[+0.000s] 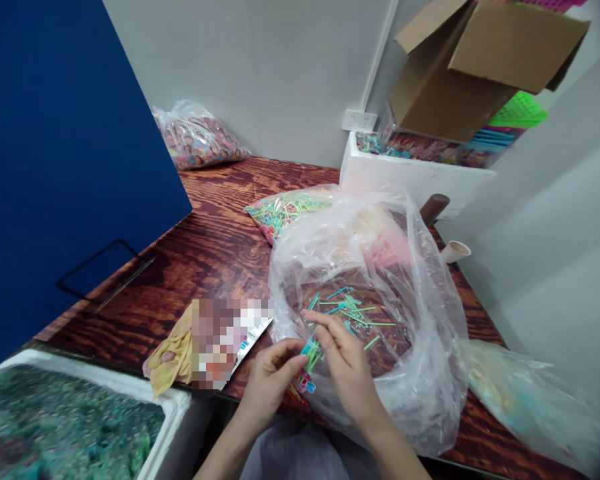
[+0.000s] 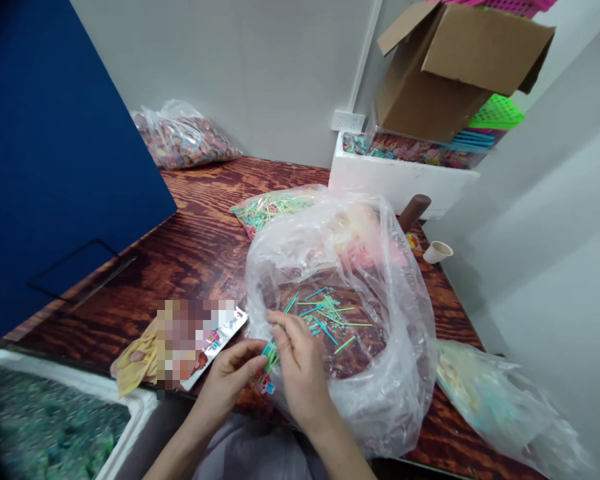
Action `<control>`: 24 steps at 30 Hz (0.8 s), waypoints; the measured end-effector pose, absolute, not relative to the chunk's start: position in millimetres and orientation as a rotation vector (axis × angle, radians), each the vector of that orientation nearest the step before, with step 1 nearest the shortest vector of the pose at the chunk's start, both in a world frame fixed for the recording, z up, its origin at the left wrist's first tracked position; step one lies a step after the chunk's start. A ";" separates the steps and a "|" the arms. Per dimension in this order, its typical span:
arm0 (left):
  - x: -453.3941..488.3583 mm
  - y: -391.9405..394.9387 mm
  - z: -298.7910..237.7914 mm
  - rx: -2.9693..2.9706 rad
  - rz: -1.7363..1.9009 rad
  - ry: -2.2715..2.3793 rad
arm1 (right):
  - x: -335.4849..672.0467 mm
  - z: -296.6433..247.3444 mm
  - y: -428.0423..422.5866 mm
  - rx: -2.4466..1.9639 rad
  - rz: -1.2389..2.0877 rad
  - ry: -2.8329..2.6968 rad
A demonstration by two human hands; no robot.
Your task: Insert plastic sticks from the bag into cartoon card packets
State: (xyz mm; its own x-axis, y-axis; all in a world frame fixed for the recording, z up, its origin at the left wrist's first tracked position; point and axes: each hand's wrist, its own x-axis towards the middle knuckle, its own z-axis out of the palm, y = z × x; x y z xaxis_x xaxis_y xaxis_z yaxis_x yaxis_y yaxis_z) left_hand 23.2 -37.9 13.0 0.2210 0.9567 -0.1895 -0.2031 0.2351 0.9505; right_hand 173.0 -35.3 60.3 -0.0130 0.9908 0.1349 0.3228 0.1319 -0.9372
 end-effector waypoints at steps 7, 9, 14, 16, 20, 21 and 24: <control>21.5 -34.5 20.1 0.924 1.052 0.972 | 169.6 61.0 -44.1 -1.356 0.791 -1.446; 21.7 -34.7 22.2 0.931 1.056 0.978 | 171.4 64.6 -45.4 -1.348 0.764 -1.511; 20.2 -35.6 20.0 0.983 1.054 1.001 | 168.1 67.2 -48.5 -1.314 0.819 -1.626; 17.7 -35.6 17.0 0.995 1.050 0.993 | 163.3 64.2 -52.1 -1.318 0.790 -1.614; 10.5 -34.3 14.1 0.986 1.035 1.005 | 154.2 57.2 -60.5 -1.348 0.764 -1.582; 8.6 -33.8 14.3 0.989 1.029 1.016 | 153.1 56.6 -61.6 -1.347 0.768 -1.583; 4.1 -33.1 14.5 1.005 1.024 1.046 | 153.3 58.4 -61.0 -1.310 0.815 -1.614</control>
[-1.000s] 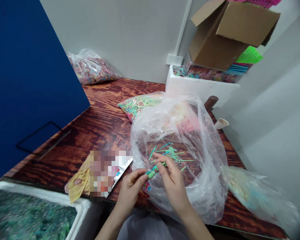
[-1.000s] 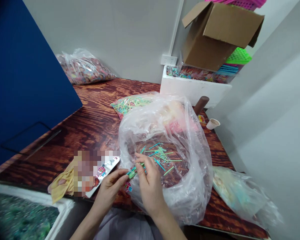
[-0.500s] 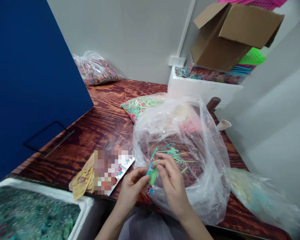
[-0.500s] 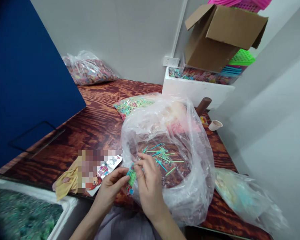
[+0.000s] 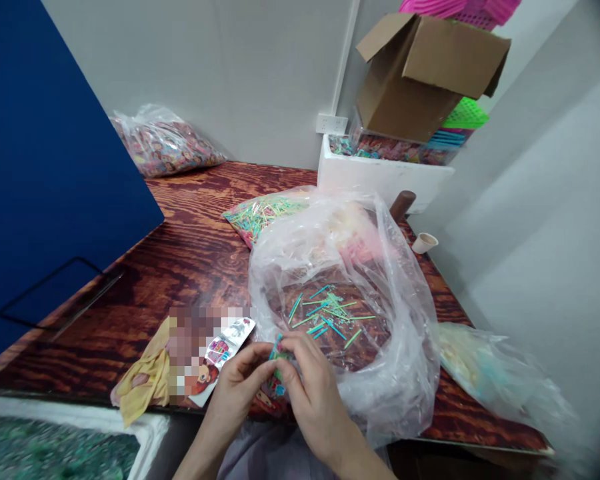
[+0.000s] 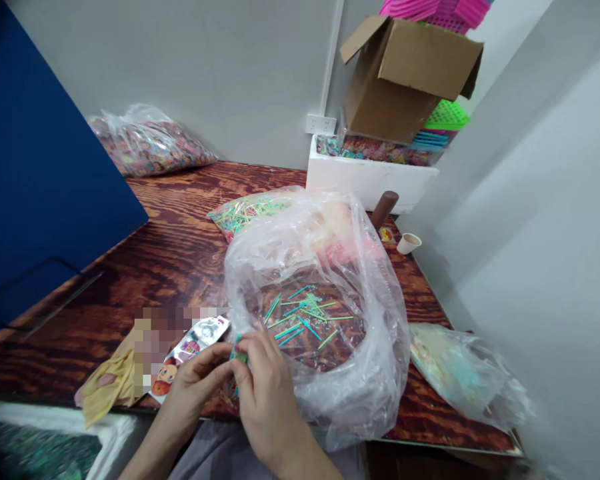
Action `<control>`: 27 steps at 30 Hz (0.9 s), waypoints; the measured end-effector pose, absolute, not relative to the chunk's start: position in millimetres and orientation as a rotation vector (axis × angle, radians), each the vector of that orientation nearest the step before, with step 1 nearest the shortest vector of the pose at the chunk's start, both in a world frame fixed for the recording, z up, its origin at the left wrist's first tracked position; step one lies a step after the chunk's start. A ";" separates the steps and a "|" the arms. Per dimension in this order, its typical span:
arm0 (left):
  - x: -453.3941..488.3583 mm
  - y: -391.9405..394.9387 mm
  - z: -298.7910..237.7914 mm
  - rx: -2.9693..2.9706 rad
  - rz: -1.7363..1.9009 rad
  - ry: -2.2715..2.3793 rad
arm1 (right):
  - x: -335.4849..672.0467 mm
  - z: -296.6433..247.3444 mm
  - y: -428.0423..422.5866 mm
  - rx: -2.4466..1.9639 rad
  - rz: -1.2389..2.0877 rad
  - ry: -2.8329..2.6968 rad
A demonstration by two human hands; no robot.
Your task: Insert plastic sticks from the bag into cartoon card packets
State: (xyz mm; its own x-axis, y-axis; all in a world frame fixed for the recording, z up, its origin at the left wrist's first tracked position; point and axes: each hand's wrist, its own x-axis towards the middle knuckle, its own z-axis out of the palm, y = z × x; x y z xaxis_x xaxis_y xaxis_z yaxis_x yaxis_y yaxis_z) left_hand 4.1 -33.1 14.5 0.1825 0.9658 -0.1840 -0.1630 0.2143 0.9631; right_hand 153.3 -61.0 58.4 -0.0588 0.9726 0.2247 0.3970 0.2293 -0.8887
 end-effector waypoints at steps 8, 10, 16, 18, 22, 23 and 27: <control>4.5 -33.2 5.6 0.992 1.023 1.038 | 160.5 61.8 -58.8 -1.256 0.861 -1.545; 4.7 -31.7 5.5 1.000 1.027 1.042 | 161.5 59.4 -58.0 -1.270 0.867 -1.586; 5.7 -35.6 0.9 0.975 1.031 1.057 | 160.5 59.2 -54.4 -1.271 0.925 -1.645; 2.5 -36.1 1.2 0.942 1.030 1.079 | 165.1 62.8 -53.2 -1.250 1.003 -1.606; -23.6 -17.6 16.4 0.886 1.149 1.218 | 204.2 62.3 -38.1 -1.299 1.050 -1.455; -33.4 -8.1 22.9 0.860 1.226 1.251 | 220.0 58.2 -30.5 -1.360 0.989 -1.470; -70.8 43.1 45.7 0.790 1.534 1.231 | 281.2 26.2 9.8 -1.692 0.636 -1.706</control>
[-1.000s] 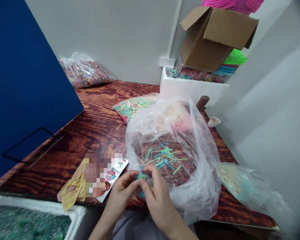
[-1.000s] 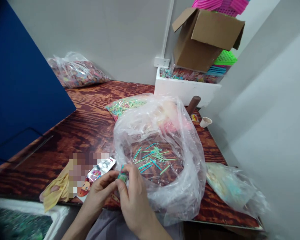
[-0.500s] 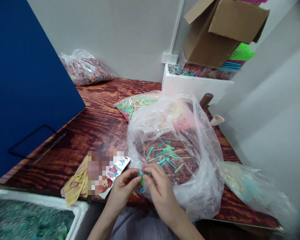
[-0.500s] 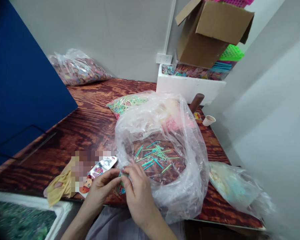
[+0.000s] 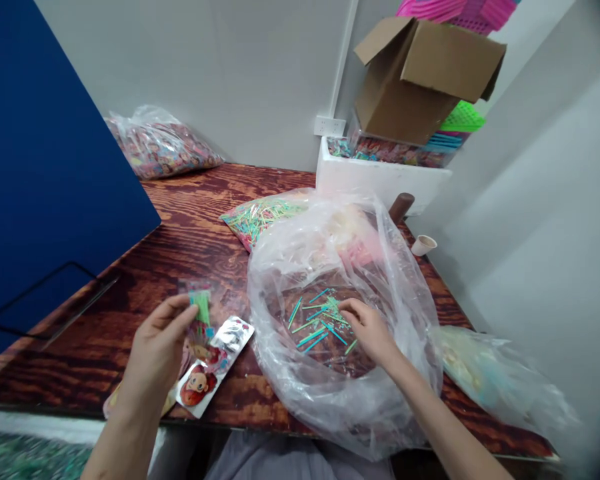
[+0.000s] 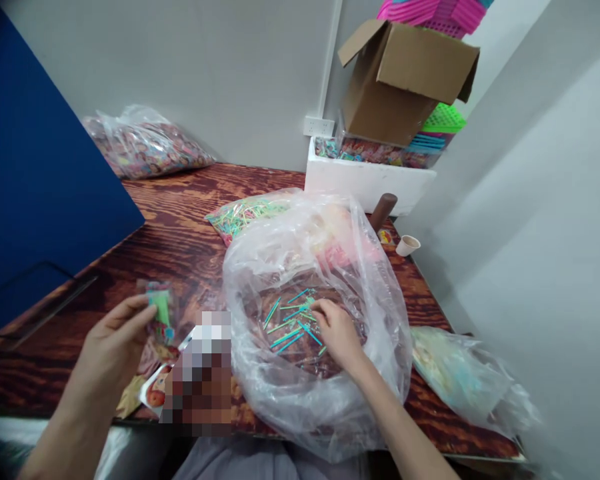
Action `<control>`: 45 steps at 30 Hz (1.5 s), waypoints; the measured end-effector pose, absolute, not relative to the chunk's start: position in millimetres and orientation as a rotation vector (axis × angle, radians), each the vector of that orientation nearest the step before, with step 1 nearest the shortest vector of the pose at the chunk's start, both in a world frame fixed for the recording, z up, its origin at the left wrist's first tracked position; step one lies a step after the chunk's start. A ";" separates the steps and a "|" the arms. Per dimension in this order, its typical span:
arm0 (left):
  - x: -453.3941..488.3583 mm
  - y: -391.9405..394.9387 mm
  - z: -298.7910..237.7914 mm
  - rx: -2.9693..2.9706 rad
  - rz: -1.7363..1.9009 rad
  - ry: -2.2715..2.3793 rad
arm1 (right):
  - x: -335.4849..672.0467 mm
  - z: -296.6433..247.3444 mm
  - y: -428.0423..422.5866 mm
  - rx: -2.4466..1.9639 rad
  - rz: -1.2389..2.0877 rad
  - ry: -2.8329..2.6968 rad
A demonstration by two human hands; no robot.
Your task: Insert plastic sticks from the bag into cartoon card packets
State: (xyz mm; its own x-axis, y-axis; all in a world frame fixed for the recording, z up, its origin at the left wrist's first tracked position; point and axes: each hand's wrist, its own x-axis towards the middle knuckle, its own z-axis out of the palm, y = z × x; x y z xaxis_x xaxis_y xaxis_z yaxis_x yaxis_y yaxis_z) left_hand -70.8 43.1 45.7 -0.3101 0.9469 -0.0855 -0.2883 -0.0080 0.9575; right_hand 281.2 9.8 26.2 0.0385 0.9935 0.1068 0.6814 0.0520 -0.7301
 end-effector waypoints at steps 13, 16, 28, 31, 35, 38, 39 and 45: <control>-110.0 162.7 -15.7 0.959 1.278 1.585 | 228.6 -21.1 53.8 -1.550 0.166 -2.588; -106.4 167.4 -38.3 1.054 1.230 1.728 | 216.7 -25.8 56.1 -1.481 0.050 -2.685; -108.0 90.0 -26.6 1.722 1.147 1.888 | 235.9 -27.0 64.1 -1.603 -0.116 -2.590; -121.8 46.2 -24.7 1.892 1.125 2.087 | 258.6 -14.8 73.4 -1.762 0.015 -2.512; -150.5 13.9 -39.0 1.867 0.845 2.561 | 280.9 -4.0 81.5 -2.068 0.112 -2.404; -164.5 6.8 -56.9 1.930 0.578 2.600 | 293.1 -0.6 75.7 -2.152 0.160 -2.373; -166.6 6.2 -61.8 1.970 0.556 2.583 | 297.7 0.5 71.6 -2.140 0.181 -2.389; -167.8 4.7 -65.0 2.060 0.564 2.522 | 327.7 -2.5 46.2 -2.134 0.088 -2.469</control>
State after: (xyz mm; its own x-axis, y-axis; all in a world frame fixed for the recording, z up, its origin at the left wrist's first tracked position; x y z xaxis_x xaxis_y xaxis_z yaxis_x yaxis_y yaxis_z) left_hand -167.8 4.7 -65.0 -0.2146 0.9173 0.3354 0.9728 0.1700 0.1576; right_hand 327.7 46.2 -2.5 -0.1409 0.9818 -0.1277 0.9883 0.1470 0.0396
